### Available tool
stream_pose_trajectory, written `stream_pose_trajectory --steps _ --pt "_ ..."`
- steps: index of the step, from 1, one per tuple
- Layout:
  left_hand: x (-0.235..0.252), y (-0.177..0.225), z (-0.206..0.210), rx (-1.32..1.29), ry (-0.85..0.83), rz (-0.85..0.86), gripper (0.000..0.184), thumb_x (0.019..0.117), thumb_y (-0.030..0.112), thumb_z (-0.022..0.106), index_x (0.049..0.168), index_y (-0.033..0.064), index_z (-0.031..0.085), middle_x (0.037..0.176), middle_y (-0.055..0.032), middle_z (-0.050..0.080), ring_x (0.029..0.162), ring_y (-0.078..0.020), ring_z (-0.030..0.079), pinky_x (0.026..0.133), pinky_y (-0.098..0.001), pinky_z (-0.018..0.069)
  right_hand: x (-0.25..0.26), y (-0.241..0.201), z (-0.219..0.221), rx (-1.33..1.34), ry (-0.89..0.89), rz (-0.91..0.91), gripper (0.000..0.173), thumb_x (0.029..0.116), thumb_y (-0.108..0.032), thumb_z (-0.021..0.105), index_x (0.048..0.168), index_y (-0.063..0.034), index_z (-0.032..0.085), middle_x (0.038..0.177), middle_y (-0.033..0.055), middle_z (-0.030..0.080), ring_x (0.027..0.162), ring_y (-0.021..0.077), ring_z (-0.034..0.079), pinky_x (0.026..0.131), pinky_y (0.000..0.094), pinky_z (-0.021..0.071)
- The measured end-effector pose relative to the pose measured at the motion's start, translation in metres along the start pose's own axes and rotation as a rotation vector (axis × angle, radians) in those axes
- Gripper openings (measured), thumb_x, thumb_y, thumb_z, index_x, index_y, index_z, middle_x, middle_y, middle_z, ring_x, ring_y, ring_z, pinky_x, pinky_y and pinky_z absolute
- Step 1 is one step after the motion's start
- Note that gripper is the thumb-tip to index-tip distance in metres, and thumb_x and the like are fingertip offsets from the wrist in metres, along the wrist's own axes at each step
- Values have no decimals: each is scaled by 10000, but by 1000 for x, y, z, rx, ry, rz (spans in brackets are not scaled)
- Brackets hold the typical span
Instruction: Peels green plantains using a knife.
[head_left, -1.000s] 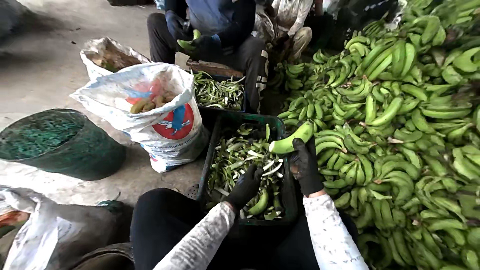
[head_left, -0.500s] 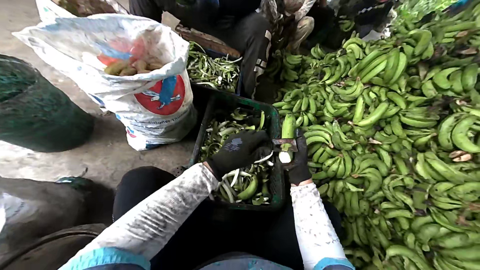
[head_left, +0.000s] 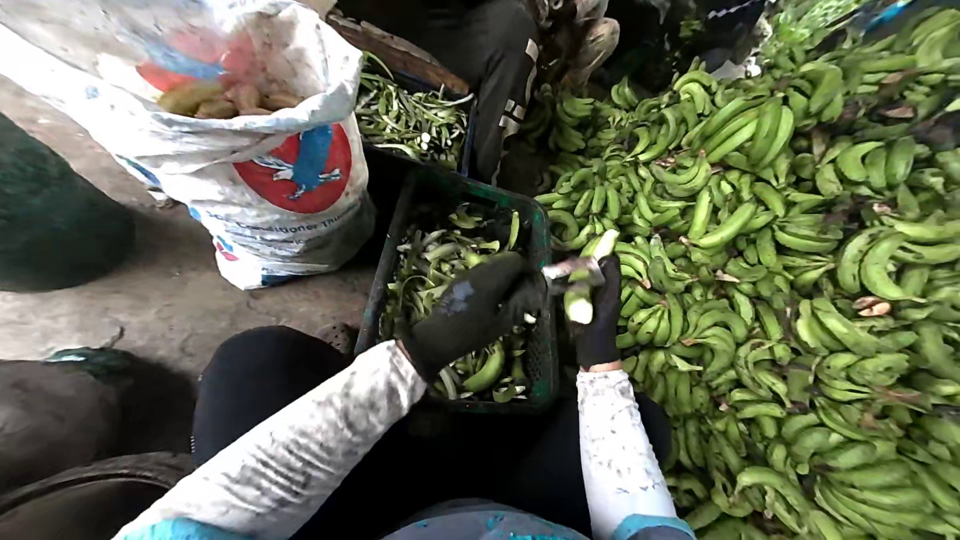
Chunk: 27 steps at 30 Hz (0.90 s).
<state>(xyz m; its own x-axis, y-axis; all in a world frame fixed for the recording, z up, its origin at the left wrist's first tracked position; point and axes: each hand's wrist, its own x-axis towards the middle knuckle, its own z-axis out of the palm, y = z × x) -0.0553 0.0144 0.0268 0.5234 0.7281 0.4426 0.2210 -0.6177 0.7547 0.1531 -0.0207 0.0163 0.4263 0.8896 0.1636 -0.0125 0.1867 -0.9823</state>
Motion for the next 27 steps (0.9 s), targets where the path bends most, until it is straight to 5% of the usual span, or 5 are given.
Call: stream_pose_trajectory --steps 4,9,16,22,27 --pt "-2 -8 10 93 -37 58 295 1001 305 613 1195 92 675 1023 -88 670 935 -239 670 811 -465 581 -11 -1 2 -151 -93 29 398 974 -137 598 1366 -147 532 1078 0 651 871 50 633 728 249 569" --pt "22 -38 -16 297 138 -109 330 1016 296 605 1265 84 644 1165 -177 661 1077 -390 642 892 -594 521 -9 18 23 345 -345 375 321 1077 -354 365 1188 -182 612 834 9 692 628 93 654 526 258 568" --pt "6 -8 -3 82 111 -97 515 1049 425 523 1468 128 493 890 -67 689 725 -197 662 672 -459 588 -3 -1 23 53 3 -74 450 1051 -421 490 1474 -272 453 1255 -37 634 1060 80 633 870 323 570" --pt "-8 3 16 288 148 40 501 1021 473 522 1325 86 618 1081 -132 672 998 -315 663 831 -510 554 15 -25 48 87 358 -204 606 1074 -386 467 1586 -260 169 1486 26 443 1299 144 518 1046 399 499" --pt "12 -21 -2 310 138 -20 430 1041 394 536 1348 105 621 1153 -153 685 1059 -349 662 900 -547 541 -1 -18 24 -107 -56 91 375 1055 -532 425 1271 -270 586 955 -24 652 746 72 620 594 280 542"
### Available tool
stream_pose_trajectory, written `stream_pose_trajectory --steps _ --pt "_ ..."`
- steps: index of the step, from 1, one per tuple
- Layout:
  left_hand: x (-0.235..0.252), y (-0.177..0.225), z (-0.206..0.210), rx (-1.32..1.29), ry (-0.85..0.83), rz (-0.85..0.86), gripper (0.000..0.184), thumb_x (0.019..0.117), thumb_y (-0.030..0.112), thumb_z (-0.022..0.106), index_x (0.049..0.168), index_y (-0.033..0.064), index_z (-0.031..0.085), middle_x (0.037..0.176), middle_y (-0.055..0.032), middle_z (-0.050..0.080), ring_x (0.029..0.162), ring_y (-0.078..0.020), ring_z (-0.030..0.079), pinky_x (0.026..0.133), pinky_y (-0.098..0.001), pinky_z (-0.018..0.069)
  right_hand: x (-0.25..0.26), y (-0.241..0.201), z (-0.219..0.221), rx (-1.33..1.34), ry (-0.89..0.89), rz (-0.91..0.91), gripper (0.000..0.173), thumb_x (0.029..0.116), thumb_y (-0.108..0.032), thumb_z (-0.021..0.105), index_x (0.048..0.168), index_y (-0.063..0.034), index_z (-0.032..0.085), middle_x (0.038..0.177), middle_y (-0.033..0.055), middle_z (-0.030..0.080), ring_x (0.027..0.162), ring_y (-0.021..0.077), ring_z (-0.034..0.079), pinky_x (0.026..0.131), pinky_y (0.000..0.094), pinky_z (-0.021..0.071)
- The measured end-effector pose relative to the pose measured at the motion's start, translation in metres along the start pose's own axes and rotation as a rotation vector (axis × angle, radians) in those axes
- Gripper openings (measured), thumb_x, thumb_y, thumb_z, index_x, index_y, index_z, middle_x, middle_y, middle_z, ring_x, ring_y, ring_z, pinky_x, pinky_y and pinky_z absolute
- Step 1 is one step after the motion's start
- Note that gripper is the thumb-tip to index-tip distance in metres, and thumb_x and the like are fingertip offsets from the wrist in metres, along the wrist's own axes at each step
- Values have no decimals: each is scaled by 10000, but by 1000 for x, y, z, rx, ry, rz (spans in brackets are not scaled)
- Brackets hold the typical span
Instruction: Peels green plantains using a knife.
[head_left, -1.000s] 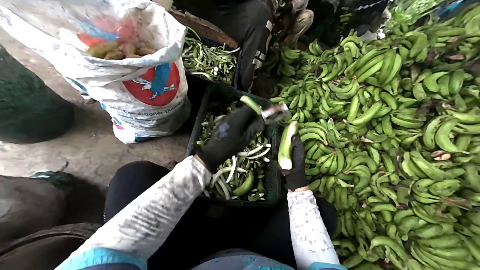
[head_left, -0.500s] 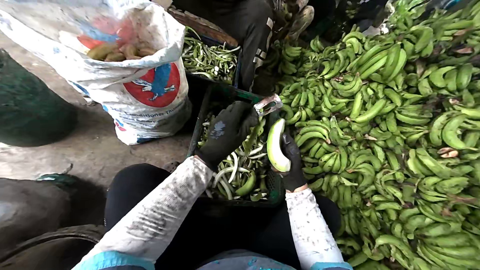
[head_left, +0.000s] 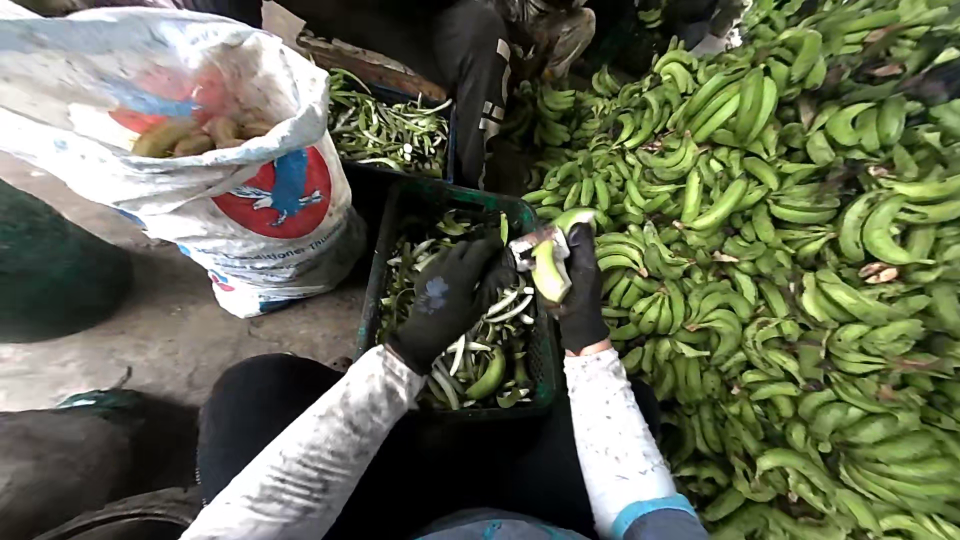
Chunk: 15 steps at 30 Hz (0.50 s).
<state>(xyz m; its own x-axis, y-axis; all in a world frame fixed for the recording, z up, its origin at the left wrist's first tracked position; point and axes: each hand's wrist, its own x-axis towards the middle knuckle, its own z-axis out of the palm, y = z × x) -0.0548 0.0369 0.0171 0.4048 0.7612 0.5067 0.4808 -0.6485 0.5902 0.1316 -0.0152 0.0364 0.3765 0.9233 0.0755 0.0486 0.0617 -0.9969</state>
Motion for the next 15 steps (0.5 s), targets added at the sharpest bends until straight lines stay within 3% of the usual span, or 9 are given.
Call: stream_pose_trajectory --steps 2,3,4,5,8,10,11,15 --pt "13 -16 -7 -36 -38 -59 443 1054 392 514 1364 92 618 1191 -175 680 1112 -367 649 958 -570 507 -4 -2 -12 -50 -302 92 369 1077 -434 418 1311 -213 598 1017 -13 686 809 62 651 657 259 567" --pt "17 -24 -9 -59 -45 -87 441 1061 399 499 1345 87 628 1192 -174 686 1113 -360 656 960 -570 510 -6 -7 -17 -94 -436 129 399 1061 -394 464 1410 -222 553 1154 -17 683 951 57 657 799 272 575" --pt "20 -32 -10 -88 -47 -120 431 1071 404 480 1323 90 635 1177 -160 692 1094 -328 667 952 -556 520 -7 -9 -17 -122 -527 162 462 1025 -365 514 1470 -243 500 1205 -25 670 1000 44 649 852 266 564" --pt "22 -38 -11 -125 -43 -148 422 1080 403 461 1301 90 639 1144 -143 697 1052 -288 679 929 -532 534 -5 -9 -15 -122 -575 194 519 991 -348 552 1496 -268 467 1196 -33 669 980 33 652 837 248 569" --pt "23 -35 -13 -180 -67 -245 435 1073 484 431 1272 151 628 1019 -67 695 893 -189 682 810 -478 563 11 7 -19 14 -510 287 484 990 -417 565 1455 -306 491 1117 -15 685 885 66 665 725 255 577" --pt "19 -26 -5 -189 -90 -211 411 1068 448 460 1305 161 635 1046 -57 708 918 -175 687 829 -468 568 16 17 -18 163 -331 275 348 1006 -458 550 1299 -272 578 995 -29 695 800 65 675 635 254 583" --pt "15 -23 3 -181 -100 -165 411 1069 434 465 1320 154 630 1073 -69 702 949 -194 685 847 -478 566 15 20 -19 225 -265 233 334 1022 -482 526 1276 -276 594 984 -35 691 786 65 667 618 253 572" --pt "3 -7 28 -103 -92 -23 536 1034 507 467 1388 128 601 1133 -129 671 1033 -291 656 887 -528 541 26 29 -14 669 -225 -10 388 1079 -501 362 1253 -251 602 1082 -43 687 943 66 672 780 277 593"
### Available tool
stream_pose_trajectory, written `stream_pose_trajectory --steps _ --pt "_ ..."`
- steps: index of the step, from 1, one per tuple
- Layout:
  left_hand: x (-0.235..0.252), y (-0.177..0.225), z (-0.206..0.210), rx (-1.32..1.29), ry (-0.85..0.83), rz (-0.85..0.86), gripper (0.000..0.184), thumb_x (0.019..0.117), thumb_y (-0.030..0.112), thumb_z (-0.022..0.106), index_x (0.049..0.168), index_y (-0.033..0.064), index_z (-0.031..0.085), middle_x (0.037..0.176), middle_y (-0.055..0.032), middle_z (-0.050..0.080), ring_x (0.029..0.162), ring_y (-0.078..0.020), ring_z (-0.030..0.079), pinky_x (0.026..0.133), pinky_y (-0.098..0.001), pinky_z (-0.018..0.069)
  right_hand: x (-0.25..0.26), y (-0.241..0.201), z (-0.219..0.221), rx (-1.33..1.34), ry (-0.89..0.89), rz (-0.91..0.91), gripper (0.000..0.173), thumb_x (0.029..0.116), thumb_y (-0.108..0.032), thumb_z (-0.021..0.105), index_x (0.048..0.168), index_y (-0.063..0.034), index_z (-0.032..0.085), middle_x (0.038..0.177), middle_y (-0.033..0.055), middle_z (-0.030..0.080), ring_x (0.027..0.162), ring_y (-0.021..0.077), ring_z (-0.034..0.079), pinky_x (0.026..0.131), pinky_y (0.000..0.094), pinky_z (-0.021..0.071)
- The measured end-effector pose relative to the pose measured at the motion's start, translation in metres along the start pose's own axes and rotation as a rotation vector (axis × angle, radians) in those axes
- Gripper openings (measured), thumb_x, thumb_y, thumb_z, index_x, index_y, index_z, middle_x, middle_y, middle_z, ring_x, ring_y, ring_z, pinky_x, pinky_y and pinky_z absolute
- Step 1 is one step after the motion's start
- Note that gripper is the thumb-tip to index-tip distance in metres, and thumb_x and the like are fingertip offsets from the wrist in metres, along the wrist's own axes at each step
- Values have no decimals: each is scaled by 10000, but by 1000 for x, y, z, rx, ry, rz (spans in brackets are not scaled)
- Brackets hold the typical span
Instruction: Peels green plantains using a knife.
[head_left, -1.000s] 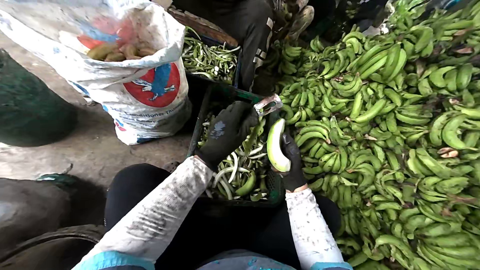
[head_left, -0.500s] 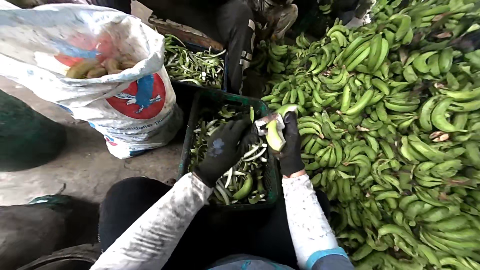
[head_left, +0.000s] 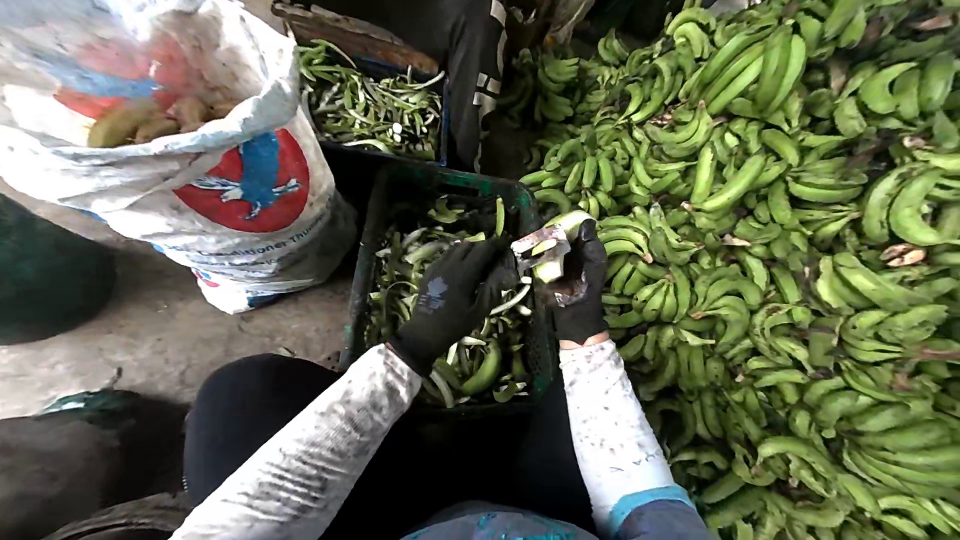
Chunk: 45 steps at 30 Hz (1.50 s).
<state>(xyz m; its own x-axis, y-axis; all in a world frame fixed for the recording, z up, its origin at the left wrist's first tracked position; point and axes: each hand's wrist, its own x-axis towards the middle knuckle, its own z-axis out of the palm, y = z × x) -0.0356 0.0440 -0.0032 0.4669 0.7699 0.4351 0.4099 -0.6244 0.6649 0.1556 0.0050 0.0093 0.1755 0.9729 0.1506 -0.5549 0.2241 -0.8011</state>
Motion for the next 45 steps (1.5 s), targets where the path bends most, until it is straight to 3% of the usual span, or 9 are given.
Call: stream_pose_trajectory --steps 6,10,13,23,27,33,36,41,45 --pt "-4 11 13 102 76 69 491 993 476 572 1346 139 631 1051 -159 648 959 -362 634 793 -552 522 9 14 -18 243 120 -122 366 1073 -472 379 1290 -236 556 1184 -22 649 1108 107 635 927 351 565" --pt "2 1 7 -11 22 29 472 1037 425 538 1375 103 611 1157 -143 676 1070 -304 650 937 -498 528 -5 1 -17 54 -69 2 406 1098 -460 322 1306 -228 581 1140 -18 678 996 82 672 810 291 597" --pt "1 -4 1 53 33 66 503 1025 455 526 1364 96 621 1126 -150 677 1013 -319 658 883 -522 533 -14 -11 -11 -159 32 153 369 1073 -483 383 1190 -245 639 955 -31 698 779 71 674 627 267 582" --pt "7 -21 -28 -80 -98 -266 483 1080 485 414 1287 119 652 1046 -118 713 941 -243 694 867 -529 546 -12 -12 -8 -356 -183 575 362 983 -381 517 1252 -164 625 942 14 696 748 90 663 633 259 570" --pt "-1 -16 -16 -51 -96 -115 495 1078 479 403 1346 114 604 1181 -112 675 1055 -238 670 916 -501 548 -18 -9 -12 -137 123 529 431 1039 -542 388 1153 -208 635 864 14 663 648 110 625 525 266 531" --pt "-16 -2 16 254 31 301 524 988 558 532 1300 163 677 1001 -144 680 929 -358 655 800 -543 532 -12 5 -40 177 192 201 403 1089 -398 311 1091 -149 628 919 5 692 827 98 682 738 290 598" --pt "-19 1 21 324 43 359 460 955 513 607 1262 182 696 985 -148 667 934 -373 647 810 -545 522 -16 3 -36 173 213 252 422 1084 -399 307 1063 -130 631 876 15 687 775 101 680 699 280 596" --pt "-18 -5 22 63 -125 -9 416 998 393 633 1318 127 646 1075 -153 679 970 -339 671 804 -549 564 -36 -3 -12 -288 202 389 365 1072 -470 367 1149 -212 613 871 -36 654 705 57 624 583 234 536" --pt "-13 -9 5 -286 -191 -396 421 1054 494 495 1272 152 611 932 -98 684 760 -228 648 680 -469 543 -36 2 -1 -561 132 458 415 1040 -540 437 1274 -242 608 981 -9 664 777 91 626 642 291 545"
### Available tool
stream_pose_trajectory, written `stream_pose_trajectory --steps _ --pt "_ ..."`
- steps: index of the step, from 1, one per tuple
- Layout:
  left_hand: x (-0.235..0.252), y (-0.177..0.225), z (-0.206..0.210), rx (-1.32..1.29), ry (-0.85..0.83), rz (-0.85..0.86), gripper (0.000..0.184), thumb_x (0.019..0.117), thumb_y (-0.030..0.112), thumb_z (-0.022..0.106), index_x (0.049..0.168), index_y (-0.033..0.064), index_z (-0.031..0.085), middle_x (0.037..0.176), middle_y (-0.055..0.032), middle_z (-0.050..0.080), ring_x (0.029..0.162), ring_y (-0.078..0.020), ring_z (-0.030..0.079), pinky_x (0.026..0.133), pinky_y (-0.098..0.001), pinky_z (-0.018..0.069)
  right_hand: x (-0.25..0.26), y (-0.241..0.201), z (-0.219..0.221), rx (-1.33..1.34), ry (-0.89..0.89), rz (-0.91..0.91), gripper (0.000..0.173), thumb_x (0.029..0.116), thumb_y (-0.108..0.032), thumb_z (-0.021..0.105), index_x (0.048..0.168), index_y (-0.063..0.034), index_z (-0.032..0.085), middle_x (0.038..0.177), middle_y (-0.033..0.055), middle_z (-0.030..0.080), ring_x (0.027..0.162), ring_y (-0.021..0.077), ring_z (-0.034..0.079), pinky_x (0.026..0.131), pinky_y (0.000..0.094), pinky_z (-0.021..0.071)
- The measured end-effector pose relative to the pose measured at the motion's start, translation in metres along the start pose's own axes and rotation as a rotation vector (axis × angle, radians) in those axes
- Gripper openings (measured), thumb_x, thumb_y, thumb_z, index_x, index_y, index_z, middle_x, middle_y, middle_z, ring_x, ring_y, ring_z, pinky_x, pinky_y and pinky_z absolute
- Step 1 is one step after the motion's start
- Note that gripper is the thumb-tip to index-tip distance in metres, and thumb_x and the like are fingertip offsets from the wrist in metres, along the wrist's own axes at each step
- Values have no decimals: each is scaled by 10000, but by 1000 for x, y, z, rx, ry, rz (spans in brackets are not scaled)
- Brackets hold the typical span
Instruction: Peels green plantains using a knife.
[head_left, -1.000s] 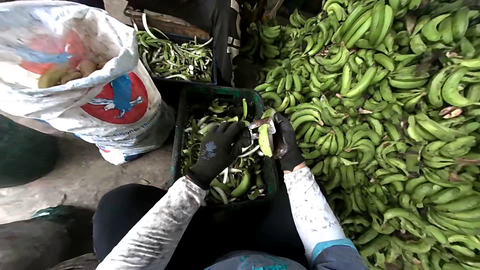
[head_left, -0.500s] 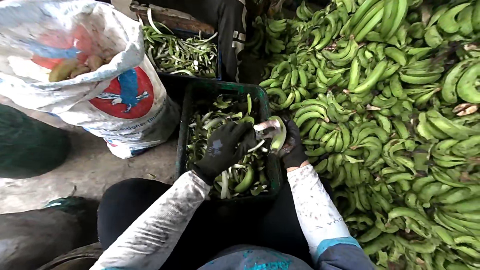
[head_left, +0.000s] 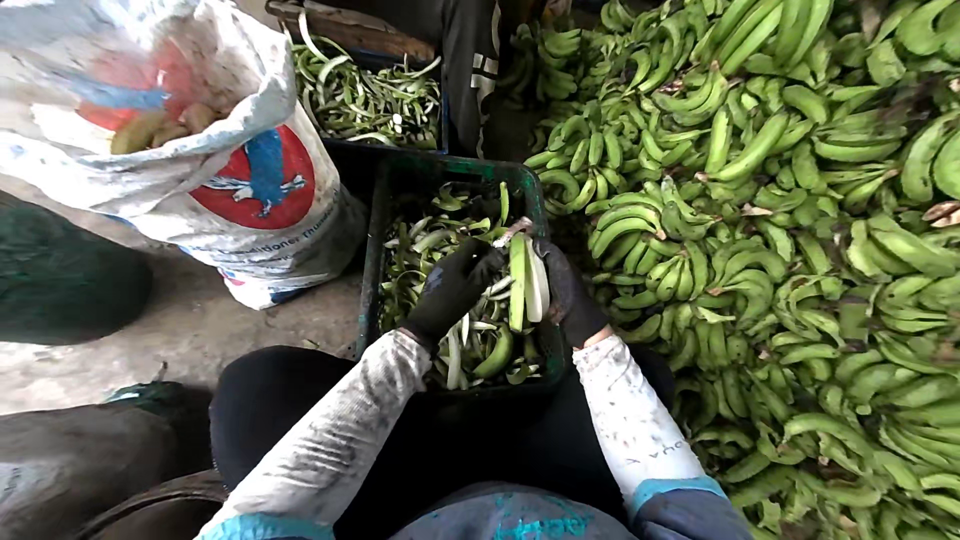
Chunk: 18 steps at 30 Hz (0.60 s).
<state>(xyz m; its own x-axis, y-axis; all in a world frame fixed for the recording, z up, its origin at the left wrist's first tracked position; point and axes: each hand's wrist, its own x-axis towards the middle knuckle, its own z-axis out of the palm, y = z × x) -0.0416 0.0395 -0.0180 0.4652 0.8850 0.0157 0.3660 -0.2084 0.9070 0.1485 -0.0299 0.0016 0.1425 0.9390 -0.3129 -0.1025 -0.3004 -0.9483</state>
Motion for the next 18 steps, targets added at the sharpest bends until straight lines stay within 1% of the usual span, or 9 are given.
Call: stream_pose_trajectory --steps 1,3,7,10,13,14,15,17,18 --pt "2 -4 -3 -52 3 -64 489 1043 549 474 1283 144 607 944 -115 677 777 -240 644 690 -476 538 1 0 1 -39 -30 -20 434 1038 -532 442 1340 -259 592 1052 1 674 818 103 635 673 308 551" --pt "10 -15 -10 -141 26 -146 530 1040 549 470 1312 108 583 1050 -140 666 912 -252 660 813 -500 556 7 0 0 -59 -129 -88 459 1055 -454 395 1459 -287 535 1181 4 675 895 106 642 738 317 556" --pt "6 -4 -21 -111 88 -114 504 1030 547 503 1284 119 582 1004 -93 663 869 -199 647 791 -450 550 15 2 -13 280 -140 0 380 1053 -496 386 1279 -273 595 893 -10 655 634 86 587 533 249 509" --pt "-1 -3 -15 69 108 118 449 1033 487 523 1275 114 587 951 -59 665 812 -173 652 739 -433 565 14 -1 -26 537 -110 45 427 1024 -546 409 1170 -217 638 832 4 654 618 113 611 529 291 542" --pt "-10 1 -7 318 78 446 445 987 395 592 1295 77 635 1084 -122 695 985 -282 676 876 -529 550 11 10 -40 438 -28 -128 369 1061 -456 423 1240 -207 630 1018 -7 698 867 106 675 716 306 593" --pt "-12 3 -2 394 75 545 465 973 437 594 1273 88 656 1054 -123 702 967 -304 679 852 -537 551 14 12 -44 466 -57 -146 387 1064 -445 406 1251 -187 626 1053 9 700 919 123 676 758 328 593" --pt "-14 5 2 449 67 614 467 959 456 604 1256 104 678 1015 -120 703 937 -323 678 807 -535 558 19 13 -46 525 -113 -146 408 1070 -429 378 1241 -158 630 1042 24 705 919 131 682 767 337 597" --pt "-18 9 11 497 38 664 463 962 506 592 1222 138 701 961 -102 693 894 -326 666 734 -507 552 18 7 -40 591 -142 -77 420 1067 -423 352 1161 -145 653 913 19 710 787 109 694 668 295 604" --pt "-19 9 16 496 24 648 448 961 504 599 1216 150 702 946 -96 688 878 -322 664 710 -497 548 15 7 -37 550 -126 -72 377 1070 -389 370 1167 -146 642 909 22 709 766 106 694 649 284 603"
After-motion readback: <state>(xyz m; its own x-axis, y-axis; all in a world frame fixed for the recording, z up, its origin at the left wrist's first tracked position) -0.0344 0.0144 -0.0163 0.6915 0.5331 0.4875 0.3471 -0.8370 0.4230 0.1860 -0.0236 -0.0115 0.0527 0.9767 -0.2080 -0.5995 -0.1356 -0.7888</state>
